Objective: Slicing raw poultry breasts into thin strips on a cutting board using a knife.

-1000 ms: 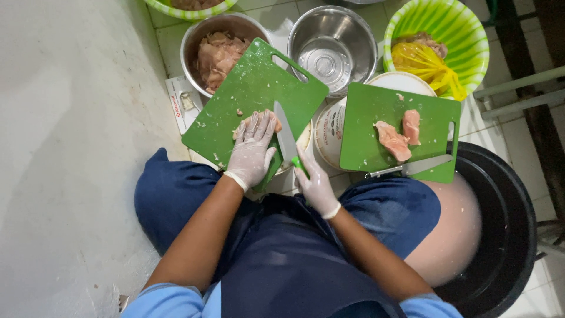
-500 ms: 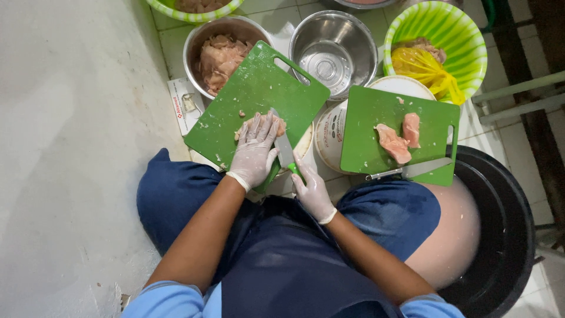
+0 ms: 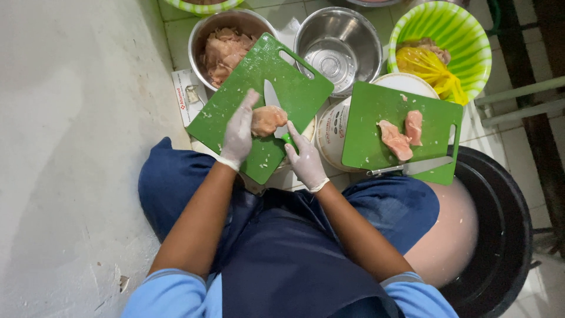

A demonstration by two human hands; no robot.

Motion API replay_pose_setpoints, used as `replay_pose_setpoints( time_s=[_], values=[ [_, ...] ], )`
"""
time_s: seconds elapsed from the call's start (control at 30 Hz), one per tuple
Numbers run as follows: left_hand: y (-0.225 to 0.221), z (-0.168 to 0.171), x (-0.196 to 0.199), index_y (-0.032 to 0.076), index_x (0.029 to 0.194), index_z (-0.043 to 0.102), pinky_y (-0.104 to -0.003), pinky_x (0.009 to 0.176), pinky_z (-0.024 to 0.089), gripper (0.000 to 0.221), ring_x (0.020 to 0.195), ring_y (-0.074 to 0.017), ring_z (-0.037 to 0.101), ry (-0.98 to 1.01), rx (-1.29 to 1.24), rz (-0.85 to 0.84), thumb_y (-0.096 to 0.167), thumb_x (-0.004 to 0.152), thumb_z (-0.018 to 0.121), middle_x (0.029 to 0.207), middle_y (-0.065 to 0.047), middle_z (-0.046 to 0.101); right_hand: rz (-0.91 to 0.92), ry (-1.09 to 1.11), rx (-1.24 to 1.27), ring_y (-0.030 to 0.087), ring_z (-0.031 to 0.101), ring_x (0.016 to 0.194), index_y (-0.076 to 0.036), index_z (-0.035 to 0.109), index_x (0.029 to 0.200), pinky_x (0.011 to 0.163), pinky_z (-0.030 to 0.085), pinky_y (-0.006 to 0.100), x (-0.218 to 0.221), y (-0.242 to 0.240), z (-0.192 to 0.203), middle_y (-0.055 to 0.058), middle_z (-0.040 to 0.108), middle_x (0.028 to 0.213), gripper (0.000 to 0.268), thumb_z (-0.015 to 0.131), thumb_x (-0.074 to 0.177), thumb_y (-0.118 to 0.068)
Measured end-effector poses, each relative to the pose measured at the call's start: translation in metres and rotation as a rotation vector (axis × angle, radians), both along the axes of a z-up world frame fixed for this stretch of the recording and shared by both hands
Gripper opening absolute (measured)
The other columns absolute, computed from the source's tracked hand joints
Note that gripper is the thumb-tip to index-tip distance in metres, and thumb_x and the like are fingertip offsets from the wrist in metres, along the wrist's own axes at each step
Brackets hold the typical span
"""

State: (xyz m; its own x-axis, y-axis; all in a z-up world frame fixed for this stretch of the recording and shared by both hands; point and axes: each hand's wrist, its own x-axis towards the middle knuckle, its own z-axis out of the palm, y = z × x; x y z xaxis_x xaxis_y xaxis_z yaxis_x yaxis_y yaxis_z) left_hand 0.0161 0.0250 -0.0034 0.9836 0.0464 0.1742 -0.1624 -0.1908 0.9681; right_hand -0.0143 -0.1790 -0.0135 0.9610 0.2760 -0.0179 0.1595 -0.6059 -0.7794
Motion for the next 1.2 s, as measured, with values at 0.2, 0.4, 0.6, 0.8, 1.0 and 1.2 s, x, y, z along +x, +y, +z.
replay_pose_setpoints(
  time_s=[0.2,0.4,0.6,0.8,1.0,1.2],
  values=[
    [-0.011,0.007,0.031,0.013,0.159,0.015,-0.054,0.122,0.003,0.065,0.152,-0.0297,0.002,0.286,1.088,0.024,0.042,0.105,0.033,0.166,-0.006,0.008,-0.022,0.141,-0.093,0.041,0.059,0.117,-0.034,0.039,0.150,0.100,0.046,0.051,0.000,0.005,0.032,0.016,0.063,0.130,0.061,0.056,0.092,-0.033],
    [-0.020,0.023,0.034,0.015,0.159,0.012,-0.058,0.119,-0.008,0.065,0.153,-0.0264,-0.001,0.333,1.295,-0.044,0.048,0.105,0.023,0.167,-0.004,0.004,-0.083,0.179,-0.020,0.044,0.058,0.117,-0.030,0.039,0.151,0.101,0.046,0.053,-0.015,0.010,0.034,0.019,0.061,0.133,0.061,0.056,0.093,-0.033],
    [-0.019,0.013,0.032,0.013,0.160,0.010,-0.059,0.120,-0.006,0.069,0.153,-0.0280,-0.002,0.286,1.237,-0.025,0.046,0.104,0.035,0.167,-0.004,0.001,-0.109,0.145,-0.034,0.036,0.063,0.114,-0.032,0.046,0.147,0.093,0.052,0.044,-0.058,0.005,0.036,0.015,0.067,0.124,0.063,0.065,0.087,-0.027],
    [-0.017,0.013,0.030,0.011,0.159,0.013,-0.059,0.120,-0.004,0.070,0.153,-0.0284,0.004,0.262,1.219,0.014,0.044,0.103,0.038,0.167,-0.008,0.012,-0.049,0.036,-0.090,0.035,0.065,0.107,-0.024,0.043,0.150,0.092,0.051,0.049,-0.005,0.013,-0.002,0.014,0.069,0.117,0.058,0.057,0.094,-0.027],
    [-0.020,0.013,0.033,0.013,0.159,0.008,-0.058,0.120,-0.008,0.067,0.154,-0.0263,-0.002,0.339,1.254,0.006,0.047,0.104,0.025,0.167,-0.003,0.002,-0.013,0.018,-0.092,0.041,0.063,0.111,-0.019,0.043,0.150,0.094,0.050,0.049,-0.042,0.016,0.025,0.021,0.067,0.121,0.061,0.061,0.092,-0.020],
    [-0.019,0.014,0.033,0.012,0.159,0.009,-0.059,0.120,-0.006,0.069,0.154,-0.0272,0.001,0.323,1.245,0.019,0.046,0.104,0.033,0.167,-0.006,0.006,-0.003,0.172,-0.008,0.037,0.060,0.120,-0.020,0.039,0.153,0.102,0.047,0.047,-0.035,0.021,0.023,0.021,0.062,0.131,0.059,0.056,0.096,-0.025]
  ],
)
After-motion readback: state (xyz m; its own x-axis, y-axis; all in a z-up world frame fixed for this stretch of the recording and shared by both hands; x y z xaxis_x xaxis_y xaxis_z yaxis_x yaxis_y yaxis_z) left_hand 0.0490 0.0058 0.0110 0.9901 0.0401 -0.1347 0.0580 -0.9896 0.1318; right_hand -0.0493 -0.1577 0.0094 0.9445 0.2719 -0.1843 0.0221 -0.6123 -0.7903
